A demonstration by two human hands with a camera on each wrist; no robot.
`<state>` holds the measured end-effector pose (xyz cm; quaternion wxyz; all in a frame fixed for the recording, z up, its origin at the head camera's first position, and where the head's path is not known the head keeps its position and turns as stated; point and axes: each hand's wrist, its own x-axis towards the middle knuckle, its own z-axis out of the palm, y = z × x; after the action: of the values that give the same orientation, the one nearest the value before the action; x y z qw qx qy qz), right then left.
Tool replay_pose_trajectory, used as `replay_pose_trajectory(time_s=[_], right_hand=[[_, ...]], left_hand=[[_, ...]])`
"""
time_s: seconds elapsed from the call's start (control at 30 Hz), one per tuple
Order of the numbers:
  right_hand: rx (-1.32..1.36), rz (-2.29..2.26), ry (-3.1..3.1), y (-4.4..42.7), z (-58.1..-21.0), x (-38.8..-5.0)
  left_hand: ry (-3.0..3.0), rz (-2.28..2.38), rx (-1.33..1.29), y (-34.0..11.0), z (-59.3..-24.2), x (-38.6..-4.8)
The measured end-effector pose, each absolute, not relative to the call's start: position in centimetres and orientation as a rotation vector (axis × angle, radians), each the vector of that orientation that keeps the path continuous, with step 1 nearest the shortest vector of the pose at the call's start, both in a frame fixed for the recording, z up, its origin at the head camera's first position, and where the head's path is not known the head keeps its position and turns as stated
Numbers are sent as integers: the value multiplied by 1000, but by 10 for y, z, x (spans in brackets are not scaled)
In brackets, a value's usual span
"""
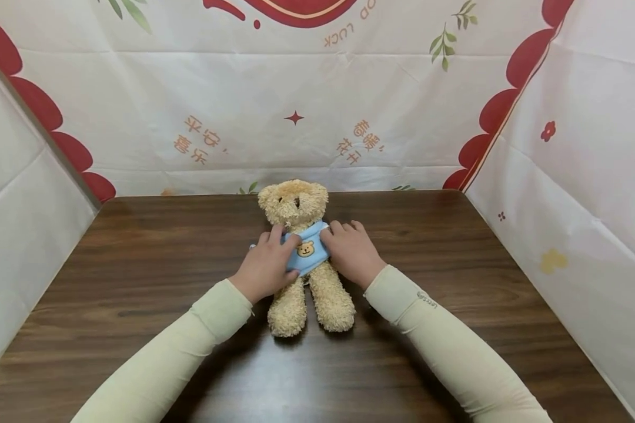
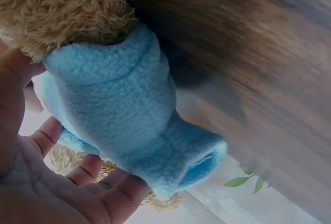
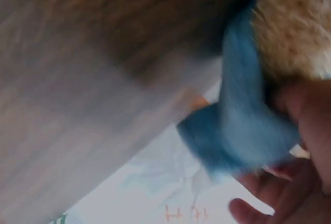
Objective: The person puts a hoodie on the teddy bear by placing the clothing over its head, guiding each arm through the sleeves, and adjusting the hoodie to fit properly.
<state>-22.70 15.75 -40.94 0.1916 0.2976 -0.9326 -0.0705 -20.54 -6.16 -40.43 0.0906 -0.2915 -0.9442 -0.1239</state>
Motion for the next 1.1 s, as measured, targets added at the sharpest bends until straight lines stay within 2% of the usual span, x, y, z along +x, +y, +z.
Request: replay_pose_trajectory(time_s=[0.2,0.43,0.63,1.1], right_hand=[[879,-177,-2579,148,-413,-238],[1041,159,-2815,169,-399,-232],[1179,360,-2715,184,-392,-230],[1139,63,-2678,182,-402,-227]], left_hand=[[-2831,-366,-846,-64,-401,-205],[-2812,-347,-845,-64,-404,-202],[-2820,-381,-850,-66,-403,-202],[-2819,-355,-860,-64,-405,-203]])
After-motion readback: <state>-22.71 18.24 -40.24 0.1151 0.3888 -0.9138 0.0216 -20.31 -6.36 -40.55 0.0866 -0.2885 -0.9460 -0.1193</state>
